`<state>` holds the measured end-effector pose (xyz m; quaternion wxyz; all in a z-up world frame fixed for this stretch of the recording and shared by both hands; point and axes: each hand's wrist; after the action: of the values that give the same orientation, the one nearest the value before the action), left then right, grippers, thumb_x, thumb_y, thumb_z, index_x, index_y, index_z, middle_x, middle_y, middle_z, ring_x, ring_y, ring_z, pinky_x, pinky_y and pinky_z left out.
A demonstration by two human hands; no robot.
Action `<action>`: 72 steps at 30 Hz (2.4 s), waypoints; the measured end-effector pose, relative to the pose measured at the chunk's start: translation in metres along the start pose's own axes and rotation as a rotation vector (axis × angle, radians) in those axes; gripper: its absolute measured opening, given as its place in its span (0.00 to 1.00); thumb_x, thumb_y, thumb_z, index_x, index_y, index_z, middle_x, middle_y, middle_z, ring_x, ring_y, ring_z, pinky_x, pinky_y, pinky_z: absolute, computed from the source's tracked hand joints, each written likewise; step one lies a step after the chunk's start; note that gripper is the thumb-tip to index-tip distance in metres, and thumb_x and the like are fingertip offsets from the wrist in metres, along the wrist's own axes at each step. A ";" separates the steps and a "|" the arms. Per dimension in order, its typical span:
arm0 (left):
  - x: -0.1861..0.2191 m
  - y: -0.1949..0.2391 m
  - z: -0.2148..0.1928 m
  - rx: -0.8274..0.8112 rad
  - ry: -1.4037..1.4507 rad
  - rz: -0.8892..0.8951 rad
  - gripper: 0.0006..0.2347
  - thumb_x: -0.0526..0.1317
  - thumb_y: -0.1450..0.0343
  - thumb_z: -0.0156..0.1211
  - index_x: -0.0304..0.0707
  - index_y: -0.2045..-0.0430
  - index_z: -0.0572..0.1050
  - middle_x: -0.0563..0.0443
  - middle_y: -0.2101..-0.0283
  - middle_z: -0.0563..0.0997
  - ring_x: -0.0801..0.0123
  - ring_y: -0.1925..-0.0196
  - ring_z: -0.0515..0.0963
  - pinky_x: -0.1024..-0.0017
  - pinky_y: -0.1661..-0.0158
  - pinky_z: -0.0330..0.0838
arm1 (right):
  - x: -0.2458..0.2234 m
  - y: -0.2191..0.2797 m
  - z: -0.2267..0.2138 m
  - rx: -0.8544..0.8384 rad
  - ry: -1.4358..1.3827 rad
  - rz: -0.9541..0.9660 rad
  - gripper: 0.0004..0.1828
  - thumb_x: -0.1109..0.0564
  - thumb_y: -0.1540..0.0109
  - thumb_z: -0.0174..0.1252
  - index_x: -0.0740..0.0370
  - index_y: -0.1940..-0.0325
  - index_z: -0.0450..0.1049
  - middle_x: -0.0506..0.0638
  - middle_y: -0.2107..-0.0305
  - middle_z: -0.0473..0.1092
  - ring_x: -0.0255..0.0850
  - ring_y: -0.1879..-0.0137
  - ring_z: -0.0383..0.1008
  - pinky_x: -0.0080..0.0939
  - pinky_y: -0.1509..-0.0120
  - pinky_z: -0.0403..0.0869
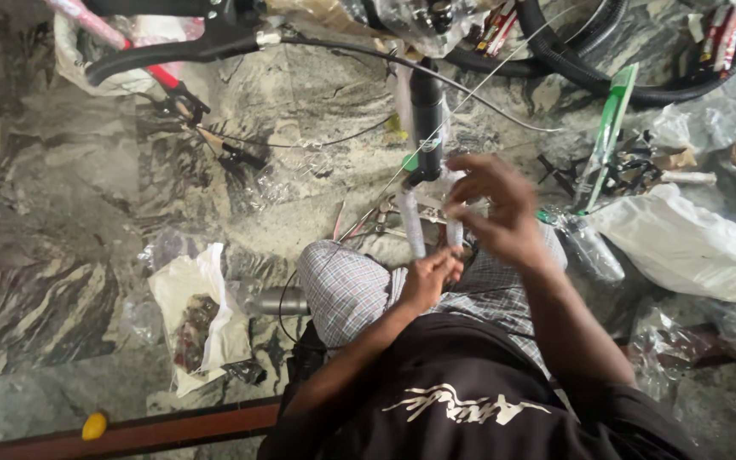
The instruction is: The person threads a brake cable through the handlebar and brake lever, then routes it along the frame. They use pliers to cut the cable and adjust the housing. The person works on a partially assembled bicycle in a cluttered workspace.
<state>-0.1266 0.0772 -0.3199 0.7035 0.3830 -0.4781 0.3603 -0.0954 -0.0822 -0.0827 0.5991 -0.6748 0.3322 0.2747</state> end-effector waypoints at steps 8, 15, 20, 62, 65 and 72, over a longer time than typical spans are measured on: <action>0.030 0.030 -0.006 -0.072 -0.598 0.372 0.08 0.36 0.23 0.55 0.33 0.54 0.77 0.44 0.64 0.80 0.63 0.65 0.80 0.65 0.63 0.76 | -0.021 -0.003 0.079 -0.463 -0.666 0.176 0.20 0.60 0.32 0.60 0.59 0.36 0.69 0.56 0.47 0.72 0.36 0.53 0.77 0.37 0.46 0.80; 0.170 0.105 0.001 0.250 -0.567 0.950 0.08 0.33 0.21 0.52 0.31 0.51 0.74 0.41 0.54 0.80 0.58 0.59 0.82 0.66 0.60 0.79 | 0.026 -0.005 0.075 -0.129 -0.360 0.391 0.10 0.59 0.29 0.56 0.68 0.48 0.76 0.54 0.58 0.77 0.37 0.57 0.78 0.36 0.53 0.80; 0.193 0.073 -0.012 0.388 -0.636 0.540 0.11 0.32 0.28 0.60 0.28 0.51 0.76 0.38 0.57 0.82 0.61 0.74 0.76 0.69 0.73 0.70 | 0.024 0.011 0.049 -0.033 -0.509 0.247 0.11 0.58 0.29 0.59 0.70 0.48 0.78 0.53 0.66 0.77 0.34 0.67 0.74 0.34 0.63 0.74; 0.163 0.057 -0.065 0.071 -0.649 0.450 0.07 0.38 0.24 0.63 0.36 0.56 0.78 0.45 0.63 0.86 0.67 0.66 0.86 0.70 0.66 0.80 | 0.037 0.031 0.003 0.134 -1.111 0.163 0.05 0.65 0.29 0.58 0.66 0.55 0.79 0.57 0.64 0.78 0.35 0.66 0.79 0.36 0.59 0.79; 0.171 0.056 -0.071 0.205 -0.696 0.534 0.05 0.37 0.26 0.63 0.36 0.61 0.79 0.44 0.67 0.85 0.64 0.69 0.85 0.68 0.69 0.77 | 0.031 0.029 0.006 0.330 -1.072 0.230 0.06 0.64 0.30 0.57 0.65 0.50 0.78 0.58 0.59 0.77 0.38 0.62 0.79 0.38 0.57 0.79; 0.199 0.026 -0.022 0.249 -1.027 0.761 0.03 0.33 0.31 0.65 0.33 0.69 0.78 0.43 0.69 0.85 0.59 0.76 0.83 0.65 0.76 0.73 | 0.035 0.054 0.062 0.338 -0.750 0.410 0.11 0.66 0.30 0.55 0.67 0.44 0.76 0.58 0.50 0.75 0.38 0.56 0.77 0.41 0.51 0.78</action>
<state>-0.0845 0.1362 -0.1312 0.1591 0.3889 -0.8105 0.4080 -0.1134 -0.0279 -0.1519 0.7130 -0.3418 0.2593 0.5546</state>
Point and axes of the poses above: each hand's wrist, its own y-axis away from the middle knuckle, its own z-axis out of the palm, x = y × z
